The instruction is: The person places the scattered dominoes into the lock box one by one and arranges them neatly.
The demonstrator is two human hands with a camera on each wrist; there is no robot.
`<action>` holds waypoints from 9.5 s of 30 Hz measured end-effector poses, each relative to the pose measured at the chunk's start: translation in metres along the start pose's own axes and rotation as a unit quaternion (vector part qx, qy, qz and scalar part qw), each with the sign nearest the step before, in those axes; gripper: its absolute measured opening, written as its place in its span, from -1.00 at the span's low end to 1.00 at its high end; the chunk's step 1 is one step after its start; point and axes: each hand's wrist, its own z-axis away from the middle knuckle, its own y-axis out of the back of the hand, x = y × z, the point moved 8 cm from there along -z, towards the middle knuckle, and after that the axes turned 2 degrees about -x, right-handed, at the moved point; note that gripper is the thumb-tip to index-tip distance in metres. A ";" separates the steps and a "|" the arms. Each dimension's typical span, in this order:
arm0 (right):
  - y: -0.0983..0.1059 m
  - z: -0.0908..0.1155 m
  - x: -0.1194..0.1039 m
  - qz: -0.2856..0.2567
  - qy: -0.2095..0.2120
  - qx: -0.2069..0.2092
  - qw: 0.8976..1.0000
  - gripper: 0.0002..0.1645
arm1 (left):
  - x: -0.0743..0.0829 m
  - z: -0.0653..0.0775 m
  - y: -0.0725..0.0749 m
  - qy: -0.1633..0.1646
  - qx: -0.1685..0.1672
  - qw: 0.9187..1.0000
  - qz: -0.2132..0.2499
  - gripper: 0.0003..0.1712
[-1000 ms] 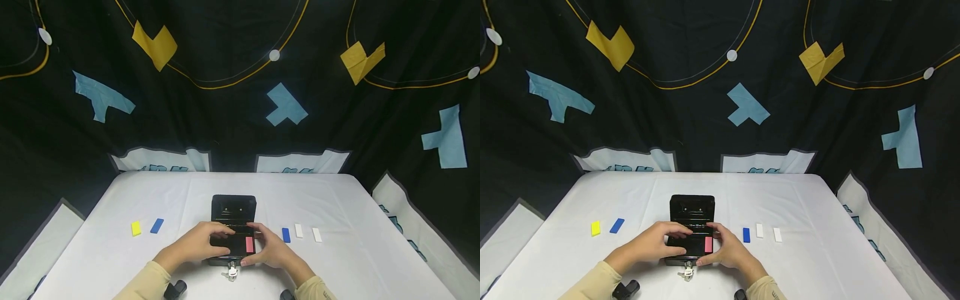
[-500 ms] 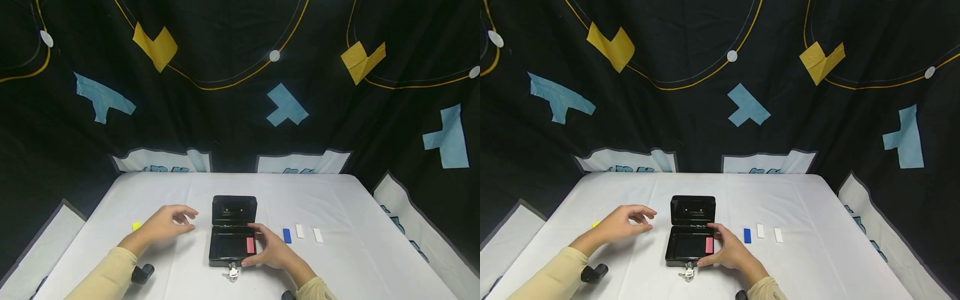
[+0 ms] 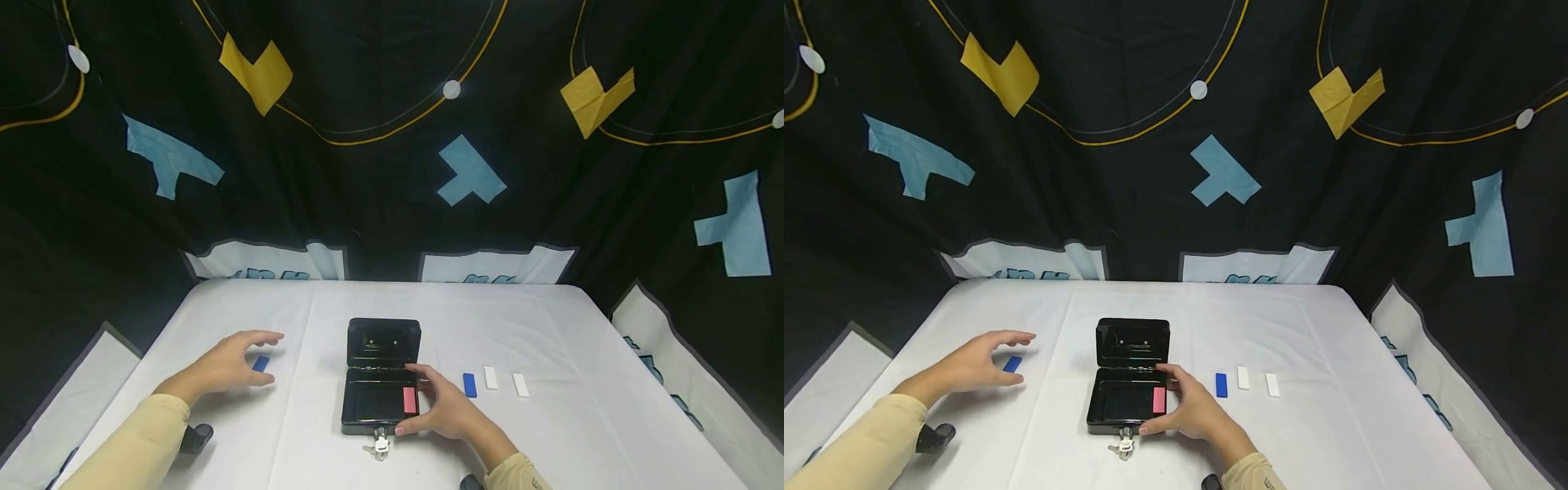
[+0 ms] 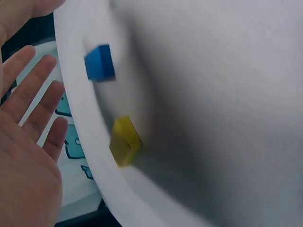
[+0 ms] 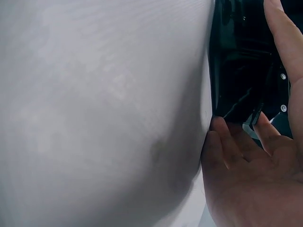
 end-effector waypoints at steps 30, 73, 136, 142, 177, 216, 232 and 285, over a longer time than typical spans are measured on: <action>0.000 -0.001 0.002 -0.003 0.001 0.004 1.000 0.30 | -0.036 0.007 -0.006 0.038 -0.009 0.996 -0.080 -0.29; 0.001 0.000 0.003 0.007 -0.010 0.008 1.000 0.31 | 0.040 -0.011 -0.026 -0.074 0.074 0.994 0.012 -0.49; -0.002 -0.003 0.002 -0.003 0.016 -0.014 1.000 0.27 | 0.165 -0.046 -0.135 -0.181 -0.015 0.983 -0.038 -0.46; -0.002 -0.004 0.002 -0.006 0.017 -0.015 1.000 0.28 | 0.166 -0.047 -0.134 -0.181 -0.010 0.983 -0.042 -0.50; -0.001 -0.001 0.002 -0.005 0.014 -0.017 1.000 0.28 | 0.163 -0.032 -0.112 -0.210 0.049 0.976 -0.008 -0.61; 0.002 0.000 0.003 0.006 0.014 -0.004 1.000 0.32 | -0.060 0.022 0.021 0.171 0.098 0.980 0.007 -0.20; 0.001 -0.001 0.004 -0.008 0.013 -0.007 1.000 0.31 | -0.079 0.029 0.018 0.178 0.057 0.982 0.015 -0.03; 0.001 0.000 0.003 0.008 0.007 -0.010 1.000 0.32 | 0.030 -0.008 -0.026 0.032 0.019 0.995 0.088 -0.42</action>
